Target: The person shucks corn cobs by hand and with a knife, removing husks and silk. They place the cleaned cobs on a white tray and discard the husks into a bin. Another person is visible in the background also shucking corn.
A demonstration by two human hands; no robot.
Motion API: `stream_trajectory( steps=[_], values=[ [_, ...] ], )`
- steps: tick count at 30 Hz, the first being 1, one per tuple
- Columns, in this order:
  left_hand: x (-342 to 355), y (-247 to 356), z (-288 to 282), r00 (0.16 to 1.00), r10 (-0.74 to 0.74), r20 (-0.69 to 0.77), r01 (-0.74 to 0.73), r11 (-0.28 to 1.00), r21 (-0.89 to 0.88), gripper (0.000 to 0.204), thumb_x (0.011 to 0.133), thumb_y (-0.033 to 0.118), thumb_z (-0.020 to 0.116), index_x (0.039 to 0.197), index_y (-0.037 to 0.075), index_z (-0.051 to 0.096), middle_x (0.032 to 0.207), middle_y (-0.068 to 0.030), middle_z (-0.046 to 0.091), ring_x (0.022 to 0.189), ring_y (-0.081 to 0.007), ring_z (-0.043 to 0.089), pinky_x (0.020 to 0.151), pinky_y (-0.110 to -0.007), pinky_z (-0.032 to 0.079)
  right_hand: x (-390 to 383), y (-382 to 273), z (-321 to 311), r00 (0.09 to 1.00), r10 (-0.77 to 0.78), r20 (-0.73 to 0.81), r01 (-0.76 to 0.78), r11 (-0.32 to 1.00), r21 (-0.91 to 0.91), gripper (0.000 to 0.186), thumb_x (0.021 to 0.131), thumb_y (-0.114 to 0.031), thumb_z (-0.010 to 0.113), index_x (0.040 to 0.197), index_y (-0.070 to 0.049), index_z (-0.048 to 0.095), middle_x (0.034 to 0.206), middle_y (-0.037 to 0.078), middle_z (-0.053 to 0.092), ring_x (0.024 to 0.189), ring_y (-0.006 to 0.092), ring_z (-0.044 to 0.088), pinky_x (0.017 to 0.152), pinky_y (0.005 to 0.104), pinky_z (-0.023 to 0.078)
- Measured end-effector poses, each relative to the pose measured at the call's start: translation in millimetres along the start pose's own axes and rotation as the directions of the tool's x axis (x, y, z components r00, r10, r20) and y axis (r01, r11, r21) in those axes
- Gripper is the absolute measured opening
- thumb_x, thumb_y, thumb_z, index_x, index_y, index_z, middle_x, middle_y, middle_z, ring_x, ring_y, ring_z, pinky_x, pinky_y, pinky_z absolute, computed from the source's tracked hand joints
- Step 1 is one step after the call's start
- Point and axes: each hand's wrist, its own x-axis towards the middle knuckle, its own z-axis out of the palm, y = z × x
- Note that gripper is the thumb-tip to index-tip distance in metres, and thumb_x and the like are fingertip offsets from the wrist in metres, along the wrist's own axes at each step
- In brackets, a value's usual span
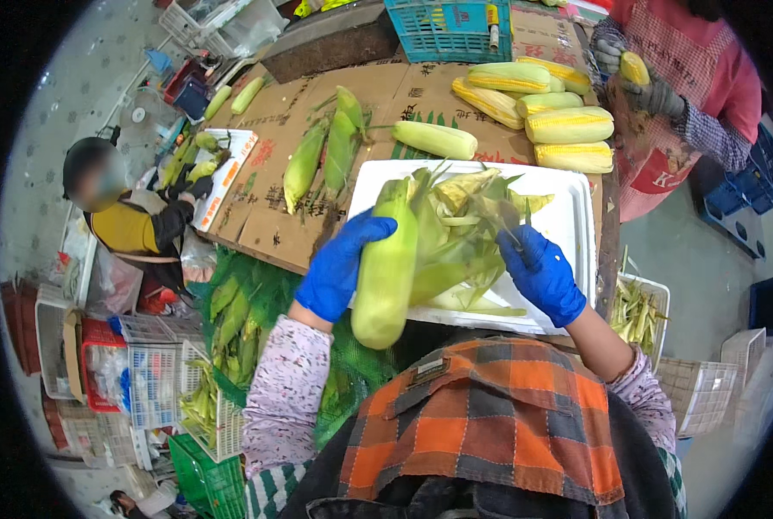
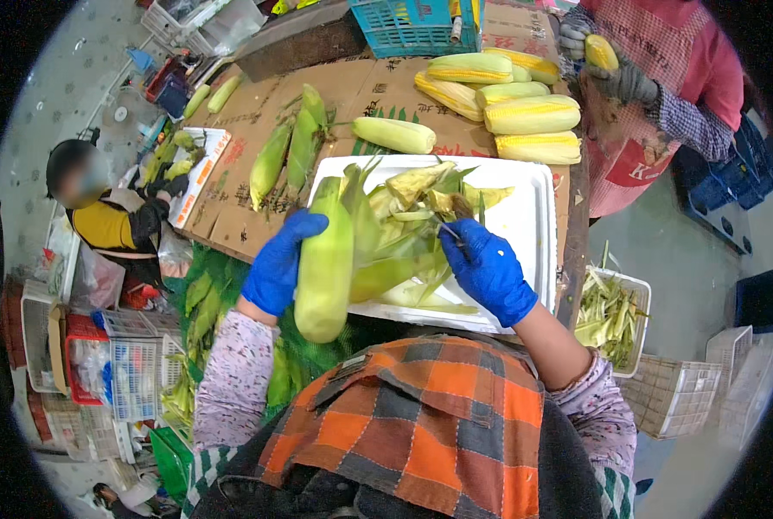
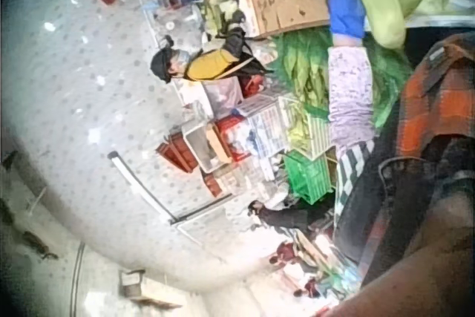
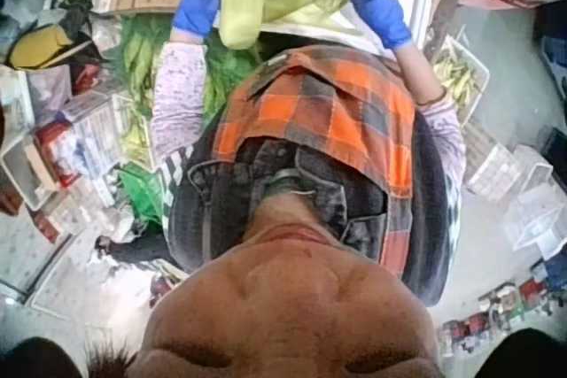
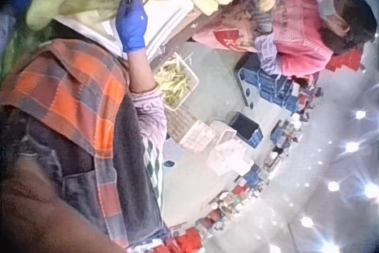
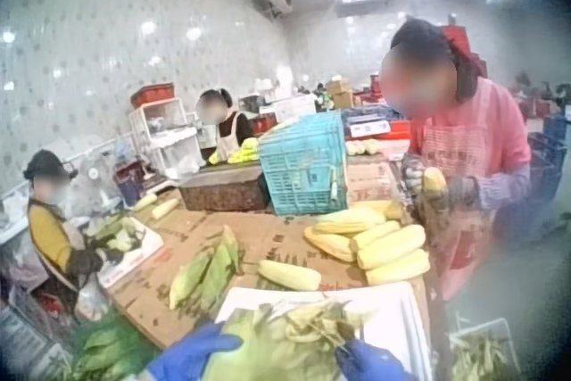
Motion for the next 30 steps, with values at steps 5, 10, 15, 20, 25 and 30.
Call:
stream_trajectory(
  steps=[5,10,15,20,25,30],
  values=[
    [3.0,-36.7,11.6,0.993,-0.118,0.021,0.119,0.991,-0.055,0.042,0.090,0.015,0.061,0.129,0.004,0.055,0.116,-0.0102,0.064,0.101,-0.0215,0.064,0.089,-0.035,0.053,8.2,-26.2,-4.7,0.961,-0.268,0.075,0.277,0.942,-0.190,0.020,0.083,-0.014,0.066,0.102,-0.012,0.063,0.083,0.013,0.065,0.071,0.0345,0.065,0.060,0.0444,0.053],
    [0.5,-54.4,19.0,0.992,-0.108,0.068,0.094,0.978,0.188,0.052,0.090,0.018,0.061,0.136,0.001,0.048,0.123,-0.0105,0.061,0.108,-0.0179,0.061,0.094,-0.031,0.049,6.1,-23.1,-5.1,0.968,-0.193,0.157,0.228,0.943,-0.244,0.026,0.079,-0.012,0.069,0.105,-0.011,0.062,0.082,0.013,0.065,0.071,0.0345,0.065,0.061,0.0417,0.053],
    [-3.0,-64.8,26.8,0.976,-0.180,0.121,0.166,0.979,0.116,0.061,0.088,0.021,0.065,0.141,0.001,0.043,0.126,-0.0108,0.059,0.111,-0.0187,0.059,0.094,-0.031,0.049,-1.0,-17.8,-6.7,0.965,-0.162,0.208,0.209,0.950,-0.231,0.019,0.083,-0.015,0.063,0.101,-0.011,0.056,0.082,0.014,0.064,0.072,0.0364,0.065,0.060,0.0459,0.052],
    [-4.8,-72.7,18.8,0.927,-0.183,0.327,0.207,0.978,-0.039,0.062,0.087,0.018,0.063,0.142,0.001,0.040,0.130,-0.0150,0.056,0.116,-0.0245,0.057,0.099,-0.035,0.047,-27.0,52.9,-3.9,0.988,0.037,0.150,0.011,0.951,-0.310,0.015,0.085,-0.016,0.061,0.099,-0.011,0.059,0.082,0.015,0.066,0.072,0.0375,0.065,0.063,0.0458,0.053],
    [7.6,-59.9,11.0,0.994,-0.102,0.034,0.096,0.984,0.150,0.055,0.089,0.018,0.059,0.140,0.004,0.045,0.127,-0.0144,0.058,0.114,-0.0264,0.059,0.098,-0.036,0.048,-37.7,62.6,-22.1,0.959,0.240,0.152,-0.156,0.891,-0.426,0.012,0.088,-0.019,0.060,0.092,-0.008,0.060,0.083,0.020,0.064,0.071,0.0389,0.064,0.065,0.0479,0.051],
    [31.9,-29.4,15.6,0.971,0.046,0.234,0.004,0.977,-0.211,0.057,0.096,0.036,0.057,0.136,-0.002,0.045,0.120,-0.0193,0.061,0.109,-0.0293,0.062,0.097,-0.040,0.050,-15.9,34.9,-31.5,0.956,0.236,0.176,-0.076,0.774,-0.628,0.022,0.086,-0.027,0.066,0.093,-0.006,0.065,0.086,0.017,0.066,0.086,0.0348,0.065,0.073,0.0464,0.050]
  ],
)
